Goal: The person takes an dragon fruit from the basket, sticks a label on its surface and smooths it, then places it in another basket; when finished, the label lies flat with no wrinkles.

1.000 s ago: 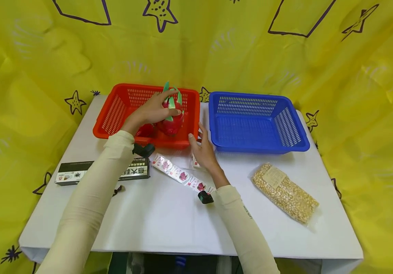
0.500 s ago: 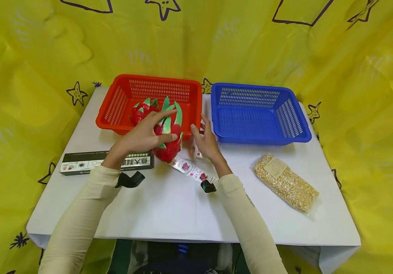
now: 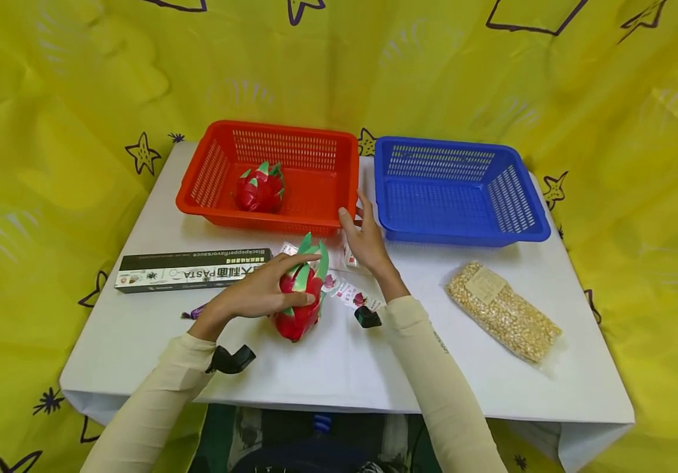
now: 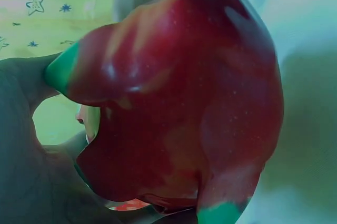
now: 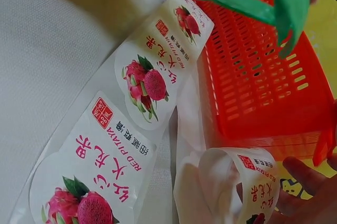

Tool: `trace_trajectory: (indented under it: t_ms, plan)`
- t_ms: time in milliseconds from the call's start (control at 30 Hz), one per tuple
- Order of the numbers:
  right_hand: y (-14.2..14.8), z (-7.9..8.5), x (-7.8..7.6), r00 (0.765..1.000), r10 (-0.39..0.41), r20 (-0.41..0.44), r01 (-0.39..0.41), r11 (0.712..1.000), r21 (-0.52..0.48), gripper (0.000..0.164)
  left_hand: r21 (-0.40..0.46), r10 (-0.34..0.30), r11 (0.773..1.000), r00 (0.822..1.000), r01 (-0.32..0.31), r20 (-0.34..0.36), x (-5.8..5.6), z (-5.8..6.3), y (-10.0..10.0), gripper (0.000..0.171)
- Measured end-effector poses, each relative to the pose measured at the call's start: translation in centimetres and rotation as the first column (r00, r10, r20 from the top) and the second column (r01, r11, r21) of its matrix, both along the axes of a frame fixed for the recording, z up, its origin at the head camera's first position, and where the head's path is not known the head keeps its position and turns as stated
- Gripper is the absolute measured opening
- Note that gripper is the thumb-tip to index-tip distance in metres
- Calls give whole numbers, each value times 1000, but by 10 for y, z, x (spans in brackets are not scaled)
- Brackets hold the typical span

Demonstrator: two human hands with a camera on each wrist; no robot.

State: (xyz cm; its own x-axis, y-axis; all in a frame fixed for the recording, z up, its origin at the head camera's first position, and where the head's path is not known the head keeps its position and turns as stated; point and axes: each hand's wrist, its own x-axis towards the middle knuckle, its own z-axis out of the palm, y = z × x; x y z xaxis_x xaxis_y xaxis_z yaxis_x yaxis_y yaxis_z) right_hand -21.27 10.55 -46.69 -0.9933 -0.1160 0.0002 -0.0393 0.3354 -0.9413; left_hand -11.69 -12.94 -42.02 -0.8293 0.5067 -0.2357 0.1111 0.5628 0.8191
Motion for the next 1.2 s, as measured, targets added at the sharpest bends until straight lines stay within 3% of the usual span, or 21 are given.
trace_trajectory:
  t_ms: [300, 567, 700, 867, 1000, 1100, 1200]
  plan:
    - [2, 0, 7, 998, -52, -39, 55, 996, 77, 72, -64, -23, 998, 1000, 24, 5, -16, -17, 17, 79]
    - [4, 5, 21, 990, -56, -126, 71, 991, 112, 66, -107, 34, 994, 999, -37, -22, -14, -18, 29, 74]
    - [11, 10, 35, 990, -32, -136, 48, 992, 117, 62, -57, 65, 996, 998, -65, 2, -10, -22, 24, 81]
    - [26, 17, 55, 971, -19, -238, 50, 991, 124, 50, 70, 12, 997, 996, -19, 87, -7, -31, 9, 94]
    - [44, 20, 70, 953, -9, -302, 60, 986, 158, 39, 123, 14, 992, 992, -30, 128, -10, -36, 2, 96]
    - [59, 15, 82, 963, 30, -266, 38, 969, 244, 30, 145, 33, 988, 991, -52, 133, -12, -38, 1, 96]
    - [72, 6, 92, 976, 104, -193, -22, 923, 385, 26, 142, 57, 987, 993, -72, 107, -14, -38, 2, 95]
